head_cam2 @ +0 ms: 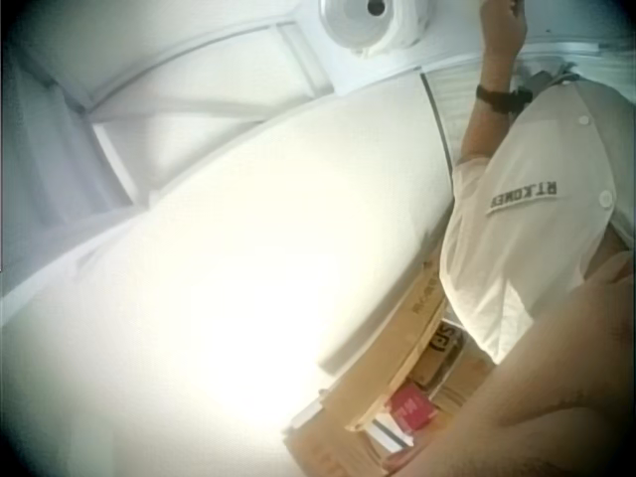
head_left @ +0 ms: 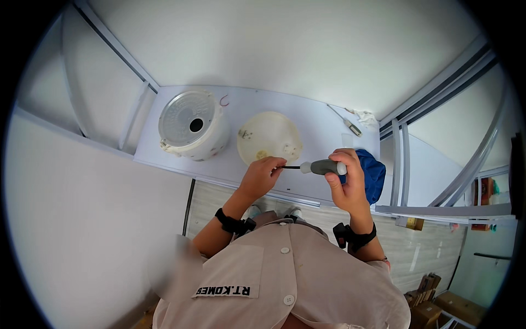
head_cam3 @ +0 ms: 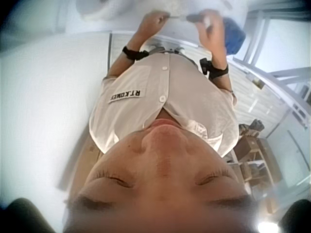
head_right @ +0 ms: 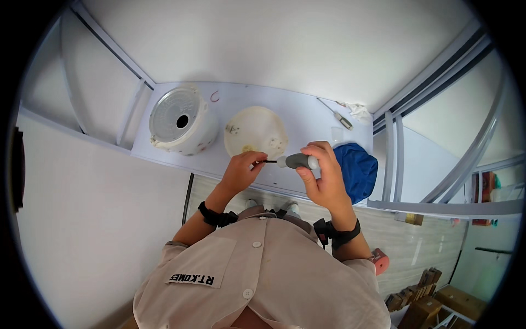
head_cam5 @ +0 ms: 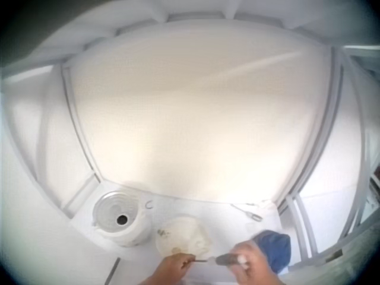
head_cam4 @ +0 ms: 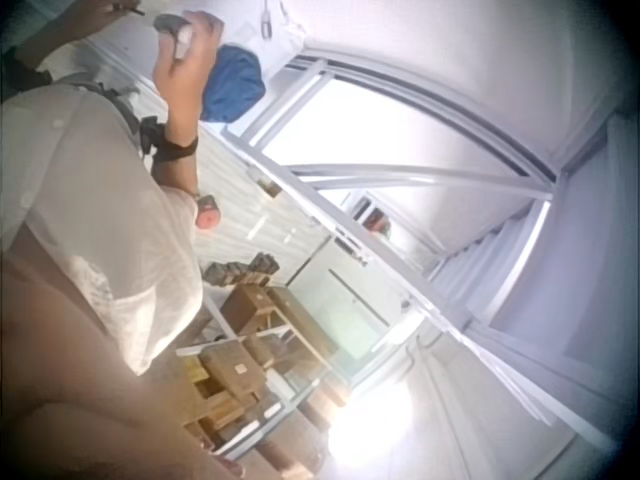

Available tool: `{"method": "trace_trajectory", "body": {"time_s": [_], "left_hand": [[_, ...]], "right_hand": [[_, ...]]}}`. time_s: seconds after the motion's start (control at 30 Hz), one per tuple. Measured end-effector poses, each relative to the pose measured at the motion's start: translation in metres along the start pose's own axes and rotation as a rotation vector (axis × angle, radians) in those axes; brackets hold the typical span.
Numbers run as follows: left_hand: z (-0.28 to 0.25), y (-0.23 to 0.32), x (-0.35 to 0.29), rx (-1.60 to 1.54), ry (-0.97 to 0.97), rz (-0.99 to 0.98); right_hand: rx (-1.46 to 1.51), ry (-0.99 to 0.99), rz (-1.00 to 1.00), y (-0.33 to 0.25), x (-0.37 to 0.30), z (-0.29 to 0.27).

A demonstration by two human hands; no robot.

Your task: The person assembles a white plastic appliance component on a workbench. They use a screwdriver to tighten screws into a circular white plastic part, then place a larger white plastic cover over the assembly to complete the unit.

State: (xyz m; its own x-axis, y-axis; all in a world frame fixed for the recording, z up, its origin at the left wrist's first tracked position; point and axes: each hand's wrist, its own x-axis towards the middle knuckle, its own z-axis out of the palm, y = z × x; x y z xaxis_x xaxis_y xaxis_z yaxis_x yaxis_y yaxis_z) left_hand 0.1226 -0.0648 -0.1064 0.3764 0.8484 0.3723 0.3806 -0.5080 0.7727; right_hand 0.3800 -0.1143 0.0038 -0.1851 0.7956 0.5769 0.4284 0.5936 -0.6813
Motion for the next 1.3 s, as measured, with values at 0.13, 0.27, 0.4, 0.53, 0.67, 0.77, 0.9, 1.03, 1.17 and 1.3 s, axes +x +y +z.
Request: {"method": "trace_trajectory", "body": {"time_s": [0.13, 0.27, 0.4, 0.53, 0.67, 0.77, 0.9, 1.03, 1.17, 1.3], "left_hand": [[0.003, -0.001, 0.003, -0.002, -0.011, -0.014], [0.004, -0.002, 0.006, -0.018, 0.005, -0.013], [0.006, -0.001, 0.007, -0.048, 0.032, 0.001], [0.006, -0.001, 0.01, -0.041, 0.053, 0.017], [0.007, -0.003, 0.013, 0.017, 0.031, 0.027], [0.013, -0.01, 0.013, 0.003, 0.029, -0.002], [0.022, -0.023, 0.019, -0.13, 0.077, -0.152], [0.024, -0.029, 0.024, -0.049, 0.043, -0.191], [0.028, -0.031, 0.029, 0.171, 0.013, -0.145], [0.033, -0.039, 0.037, 0.325, 0.004, -0.049]], "right_hand": [[0.01, 0.011, 0.037, 0.004, -0.001, -0.003], [0.147, 0.144, 0.251, 0.022, -0.015, -0.001], [0.344, 0.313, 0.455, 0.024, -0.014, -0.001], [0.4, 0.348, 0.524, 0.027, -0.011, -0.003], [0.358, 0.283, 0.516, 0.029, -0.01, -0.003], [0.343, 0.19, 0.48, 0.03, -0.008, -0.002], [0.232, 0.092, 0.432, 0.035, -0.006, 0.003], [0.139, 0.074, 0.376, 0.036, -0.004, 0.008], [0.027, 0.021, 0.377, 0.028, 0.006, 0.009], [-0.056, 0.006, 0.312, 0.028, 0.016, 0.02]]}}
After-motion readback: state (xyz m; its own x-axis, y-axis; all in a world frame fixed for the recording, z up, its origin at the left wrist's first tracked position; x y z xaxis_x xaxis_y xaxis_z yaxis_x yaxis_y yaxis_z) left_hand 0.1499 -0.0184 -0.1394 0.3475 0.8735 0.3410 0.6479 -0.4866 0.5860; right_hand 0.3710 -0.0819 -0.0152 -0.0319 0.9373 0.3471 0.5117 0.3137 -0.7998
